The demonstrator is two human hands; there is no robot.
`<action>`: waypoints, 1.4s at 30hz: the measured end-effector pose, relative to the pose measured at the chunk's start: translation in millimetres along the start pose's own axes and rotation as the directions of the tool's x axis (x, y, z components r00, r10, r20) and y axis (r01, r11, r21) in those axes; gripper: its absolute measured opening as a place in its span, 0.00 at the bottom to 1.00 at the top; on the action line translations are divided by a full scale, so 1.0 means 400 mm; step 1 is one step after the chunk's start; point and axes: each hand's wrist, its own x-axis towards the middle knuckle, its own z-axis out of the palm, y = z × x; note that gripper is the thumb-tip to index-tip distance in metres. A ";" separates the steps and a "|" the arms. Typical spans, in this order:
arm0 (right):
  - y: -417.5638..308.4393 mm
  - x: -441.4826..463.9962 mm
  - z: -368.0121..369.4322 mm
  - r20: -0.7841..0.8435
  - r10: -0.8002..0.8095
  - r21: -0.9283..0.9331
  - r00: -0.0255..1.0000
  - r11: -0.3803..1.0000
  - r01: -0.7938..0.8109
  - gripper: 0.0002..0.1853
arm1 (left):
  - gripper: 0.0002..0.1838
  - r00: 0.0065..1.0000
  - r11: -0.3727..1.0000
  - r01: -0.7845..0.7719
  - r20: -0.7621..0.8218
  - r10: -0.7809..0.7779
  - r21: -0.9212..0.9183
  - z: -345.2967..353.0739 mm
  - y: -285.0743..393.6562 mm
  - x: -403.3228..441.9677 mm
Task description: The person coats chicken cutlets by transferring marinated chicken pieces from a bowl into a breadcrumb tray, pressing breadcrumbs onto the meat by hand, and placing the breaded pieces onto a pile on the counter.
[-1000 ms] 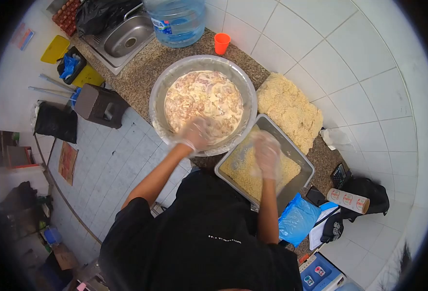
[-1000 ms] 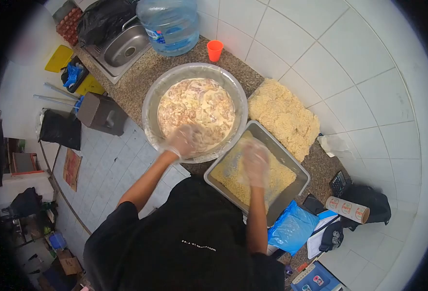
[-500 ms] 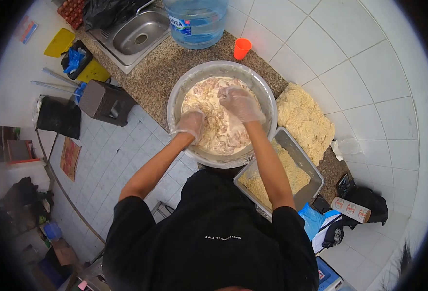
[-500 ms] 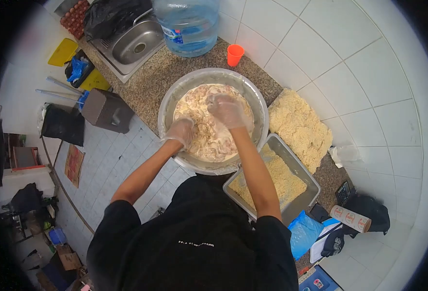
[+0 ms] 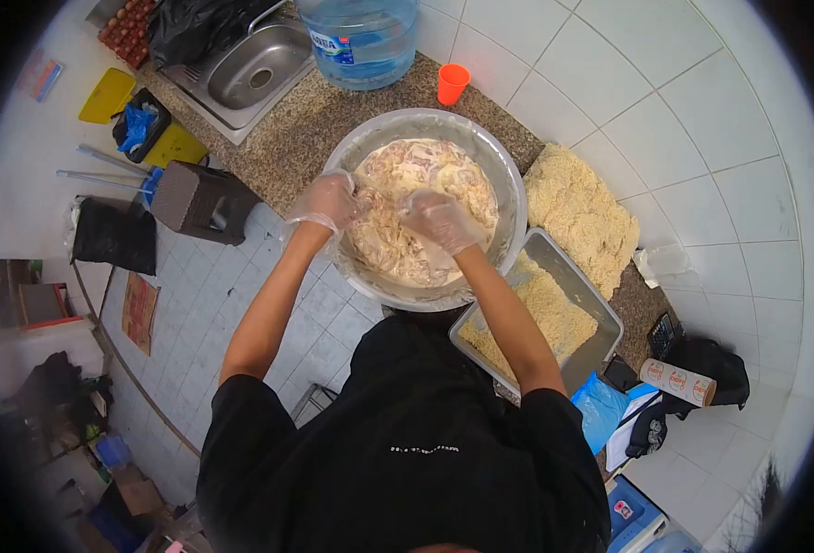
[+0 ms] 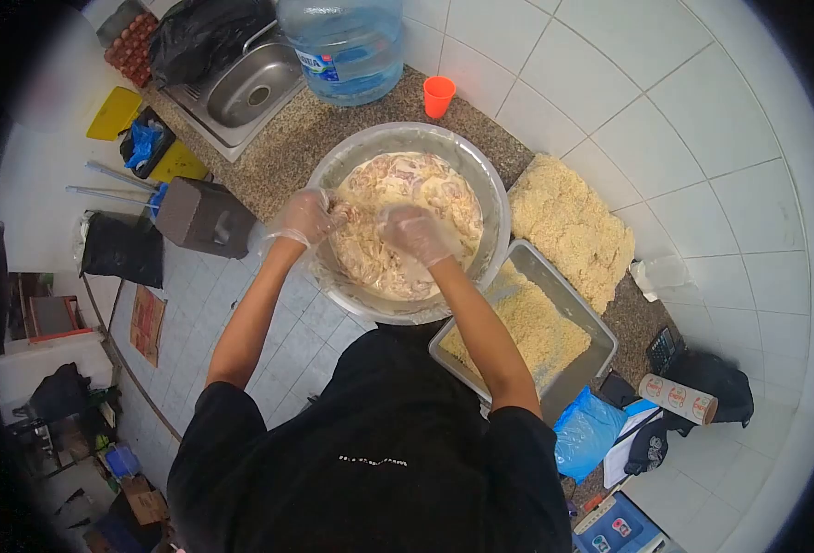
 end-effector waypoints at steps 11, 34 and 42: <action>0.009 -0.007 0.116 0.127 -0.153 -0.122 0.980 0.978 0.168 0.16 | 0.11 0.988 0.909 -0.125 0.132 0.078 0.398 0.180 -0.100 0.092; 0.078 -0.607 -0.347 -0.390 0.035 0.090 0.920 0.996 0.000 0.19 | 0.21 0.908 0.874 -0.404 -0.002 0.419 -0.269 0.002 0.391 -0.212; 0.306 -0.797 -0.208 0.238 0.483 0.071 0.843 0.857 -0.511 0.22 | 0.17 0.598 0.794 -0.573 0.560 0.574 -0.203 0.463 0.650 -0.114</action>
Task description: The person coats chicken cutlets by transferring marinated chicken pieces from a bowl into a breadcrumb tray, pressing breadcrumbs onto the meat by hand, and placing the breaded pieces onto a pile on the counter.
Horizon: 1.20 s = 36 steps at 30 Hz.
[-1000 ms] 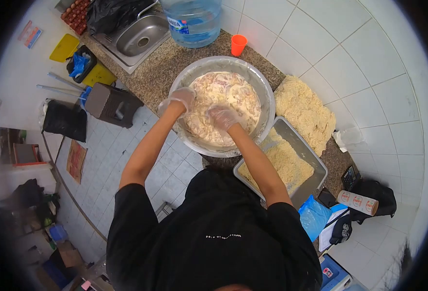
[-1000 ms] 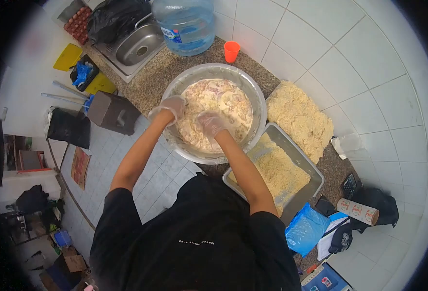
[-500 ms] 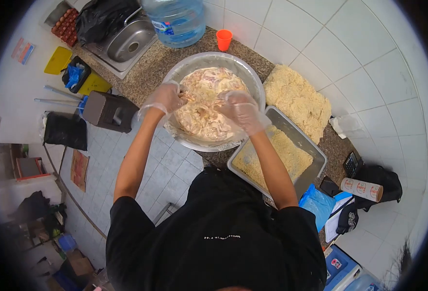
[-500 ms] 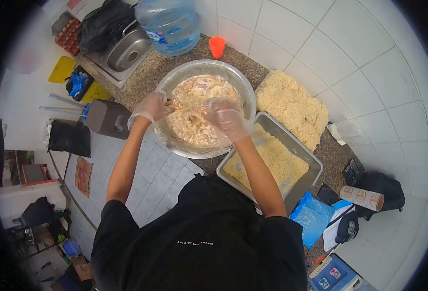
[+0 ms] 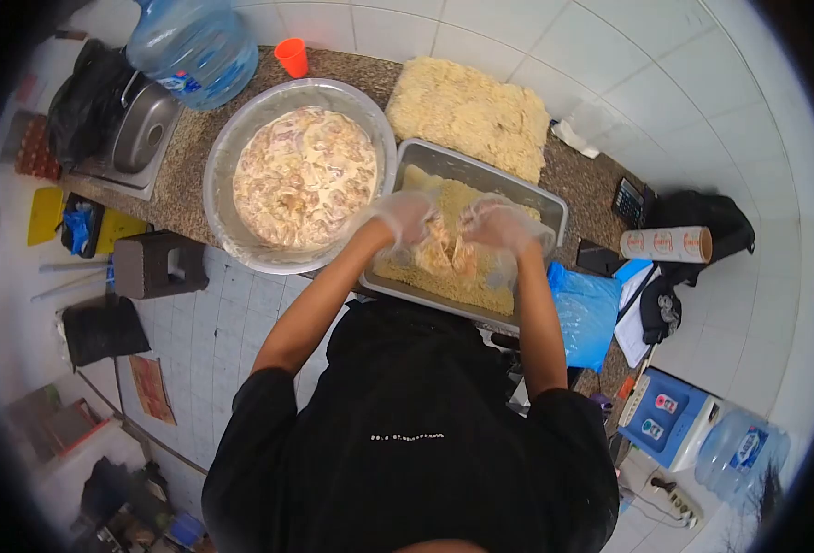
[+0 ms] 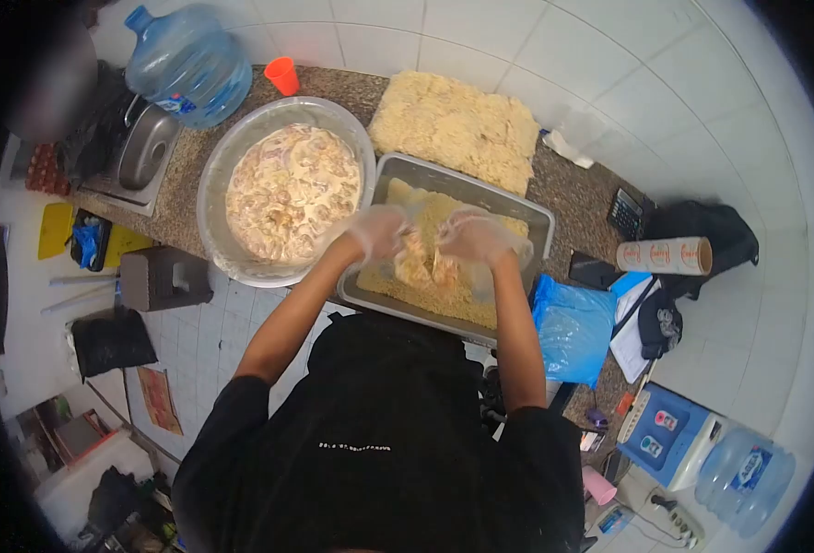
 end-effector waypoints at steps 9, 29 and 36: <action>0.398 0.131 0.406 -0.377 0.058 -0.309 0.924 0.933 -0.184 0.18 | 0.27 0.988 0.997 -0.081 -0.133 0.081 0.002 0.159 -0.084 0.234; 0.148 0.065 0.400 -0.460 0.068 -0.171 0.885 0.972 -0.163 0.30 | 0.27 0.986 0.955 -0.073 -0.124 0.113 0.289 0.260 -0.019 0.194; 0.193 0.115 0.445 -0.420 0.165 -0.292 0.892 0.906 -0.305 0.31 | 0.38 0.895 0.873 0.432 -0.224 -0.386 0.224 0.327 0.040 0.212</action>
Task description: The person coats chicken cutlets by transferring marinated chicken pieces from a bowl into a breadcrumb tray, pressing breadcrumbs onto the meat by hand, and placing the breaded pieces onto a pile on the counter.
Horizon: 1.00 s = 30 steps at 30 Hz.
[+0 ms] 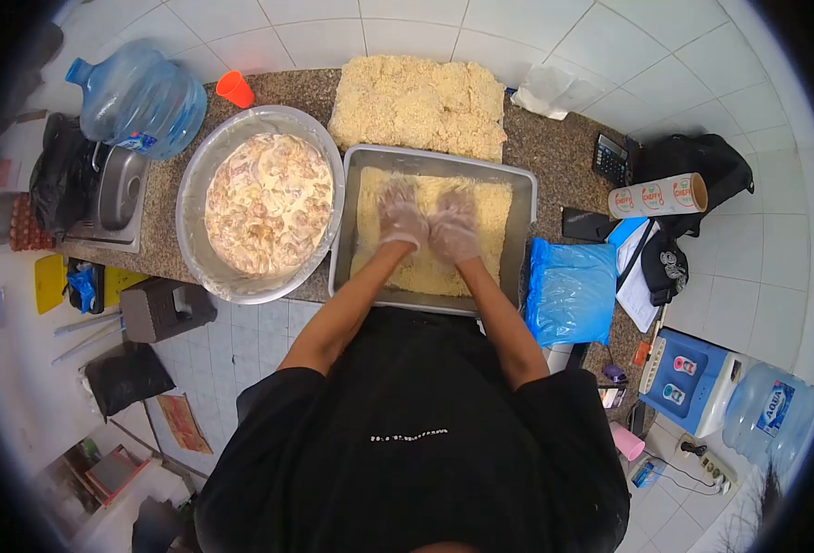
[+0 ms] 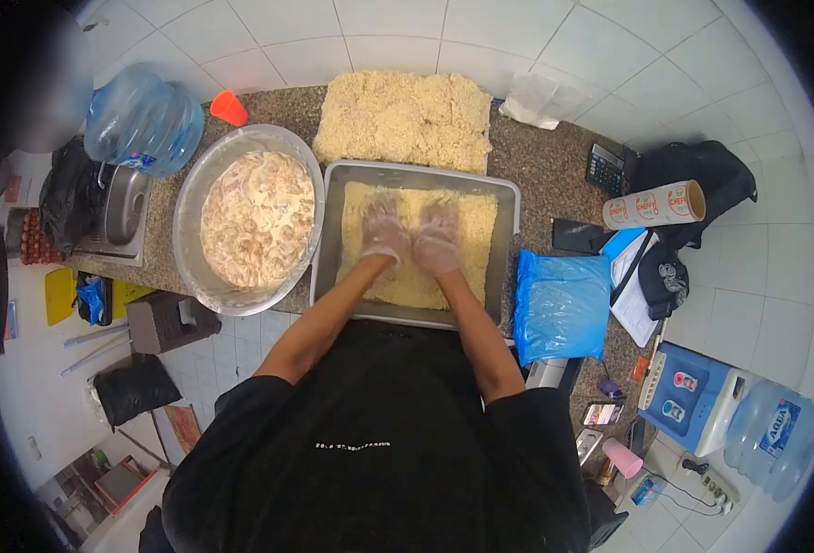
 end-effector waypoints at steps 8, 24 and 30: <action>0.224 0.015 -0.012 0.036 0.151 0.261 0.988 0.953 -0.155 0.16 | 0.17 0.997 0.984 -0.061 0.034 0.067 -0.170 -0.051 -0.122 0.059; -0.151 0.011 -0.226 0.002 0.076 0.552 0.997 0.831 -0.064 0.15 | 0.26 0.968 0.939 0.176 0.225 -0.111 -0.296 -0.140 -0.120 -0.223; -0.230 0.102 -0.080 -0.051 -0.140 0.279 0.989 0.949 0.149 0.17 | 0.31 0.976 0.883 0.089 -0.138 -0.171 -0.461 -0.130 -0.199 -0.266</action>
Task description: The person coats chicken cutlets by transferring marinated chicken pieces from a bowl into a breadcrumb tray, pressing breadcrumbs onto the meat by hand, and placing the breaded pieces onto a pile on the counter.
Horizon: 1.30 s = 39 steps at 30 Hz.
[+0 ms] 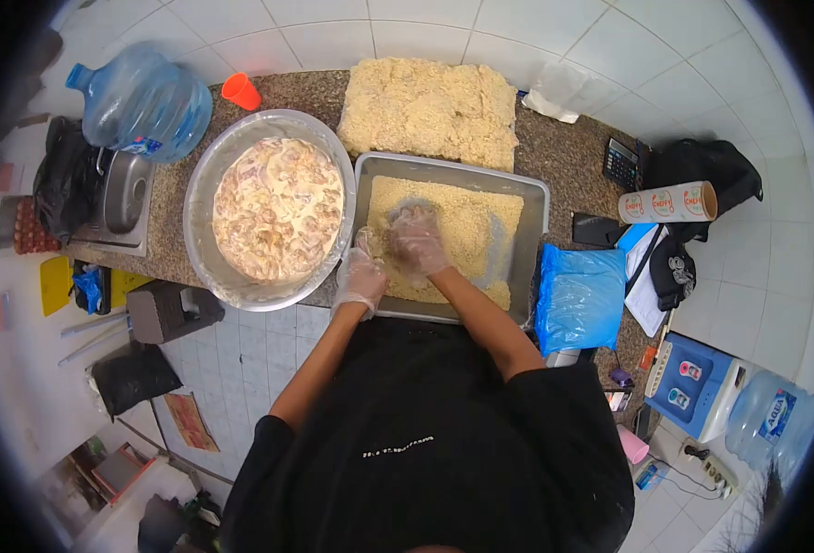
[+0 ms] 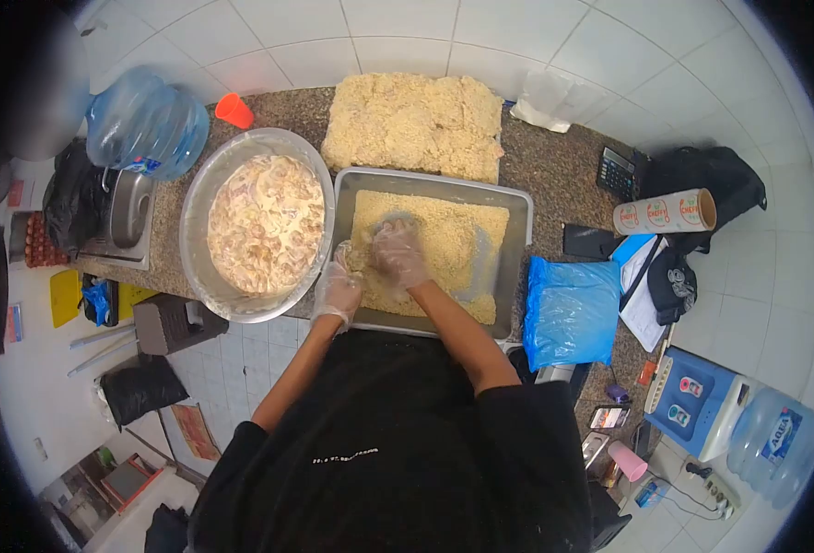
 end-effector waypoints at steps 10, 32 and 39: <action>0.086 0.047 -0.083 -0.020 -0.137 0.122 0.990 0.983 0.138 0.25 | 0.34 0.950 0.967 -0.027 0.309 -0.054 0.254 -0.021 0.024 0.018; -0.007 -0.280 -0.192 0.429 0.230 0.164 0.873 0.931 -0.326 0.13 | 0.25 0.821 0.903 -0.156 0.561 -0.106 0.400 0.064 0.093 0.028; 0.047 -0.084 -0.095 -0.180 0.079 0.395 0.980 0.919 -0.002 0.14 | 0.23 0.944 0.977 0.134 0.322 -0.075 -0.164 -0.004 0.091 0.112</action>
